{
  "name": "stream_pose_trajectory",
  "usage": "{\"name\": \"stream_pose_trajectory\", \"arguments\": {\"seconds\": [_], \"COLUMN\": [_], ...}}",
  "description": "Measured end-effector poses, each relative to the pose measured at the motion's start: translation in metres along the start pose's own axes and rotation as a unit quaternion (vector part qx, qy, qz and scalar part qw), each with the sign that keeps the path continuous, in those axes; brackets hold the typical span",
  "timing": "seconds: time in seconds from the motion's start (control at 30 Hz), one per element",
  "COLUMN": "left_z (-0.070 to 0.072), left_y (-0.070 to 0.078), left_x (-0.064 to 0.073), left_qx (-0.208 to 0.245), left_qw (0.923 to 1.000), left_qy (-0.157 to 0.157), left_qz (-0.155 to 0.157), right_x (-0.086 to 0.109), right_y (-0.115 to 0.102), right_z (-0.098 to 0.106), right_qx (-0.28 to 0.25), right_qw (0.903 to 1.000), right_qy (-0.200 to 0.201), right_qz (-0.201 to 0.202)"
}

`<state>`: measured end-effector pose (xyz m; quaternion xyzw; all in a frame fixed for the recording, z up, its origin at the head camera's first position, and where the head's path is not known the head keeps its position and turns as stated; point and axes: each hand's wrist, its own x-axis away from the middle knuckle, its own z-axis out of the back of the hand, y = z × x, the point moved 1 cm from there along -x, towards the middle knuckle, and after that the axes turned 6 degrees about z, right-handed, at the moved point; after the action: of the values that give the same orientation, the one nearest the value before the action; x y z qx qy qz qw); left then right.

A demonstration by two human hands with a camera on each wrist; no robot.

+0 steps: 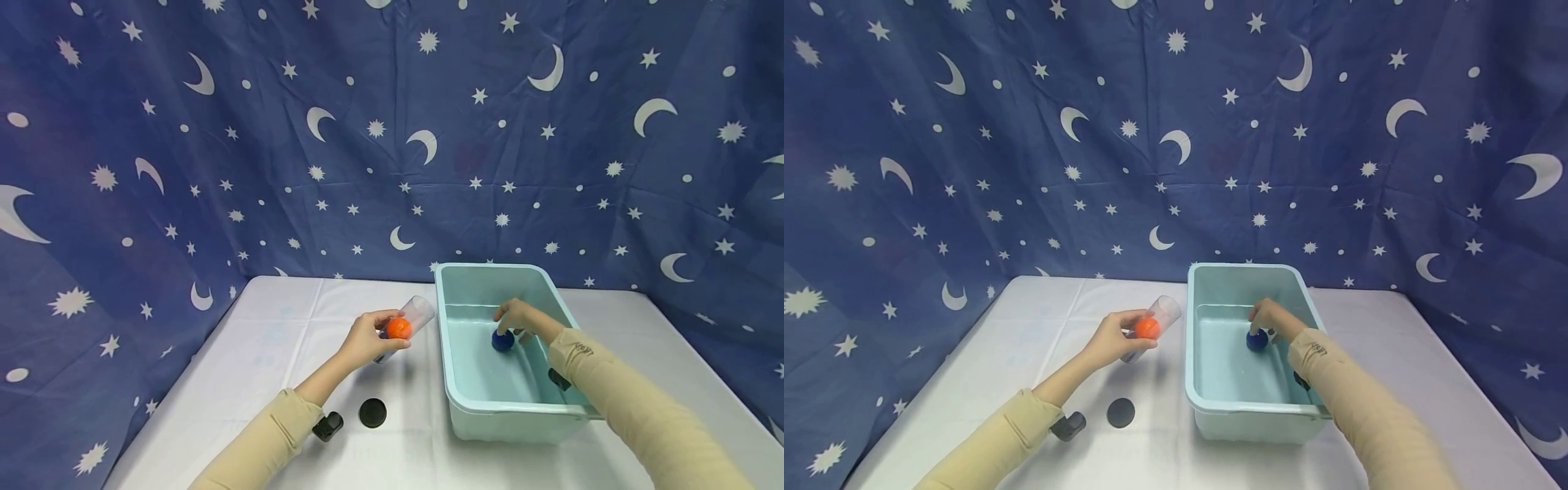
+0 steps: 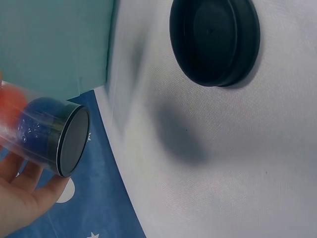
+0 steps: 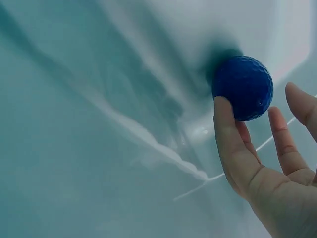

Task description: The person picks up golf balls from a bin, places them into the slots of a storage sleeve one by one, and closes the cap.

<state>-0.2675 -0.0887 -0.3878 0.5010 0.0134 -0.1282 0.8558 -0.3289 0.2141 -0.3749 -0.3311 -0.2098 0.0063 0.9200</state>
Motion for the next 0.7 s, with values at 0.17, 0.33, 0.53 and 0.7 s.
{"name": "stream_pose_trajectory", "arguments": {"seconds": [0.17,0.33,0.53,0.7], "left_z": [0.001,0.001,0.002,0.004], "left_y": [0.000,0.000,-0.003,-0.004], "left_x": [0.000,0.001,0.005,0.004], "left_qx": [0.003,0.005,0.004,0.005], "left_qw": [1.0000,0.9999,0.9999,0.9999], "left_qy": [0.004,0.005,0.005,0.009], "left_qz": [-0.006,-0.010,-0.008,0.001], "right_x": [-0.002,-0.012,-0.051,-0.016], "right_y": [-0.001,0.003,0.038,0.006], "right_z": [-0.006,-0.009,-0.013,-0.009], "right_qx": [0.013,0.053,0.087,0.027], "right_qw": [0.9999,0.9985,0.9947,0.9975], "right_qy": [-0.003,-0.013,-0.027,-0.012], "right_qz": [0.005,-0.006,0.048,0.064]}}
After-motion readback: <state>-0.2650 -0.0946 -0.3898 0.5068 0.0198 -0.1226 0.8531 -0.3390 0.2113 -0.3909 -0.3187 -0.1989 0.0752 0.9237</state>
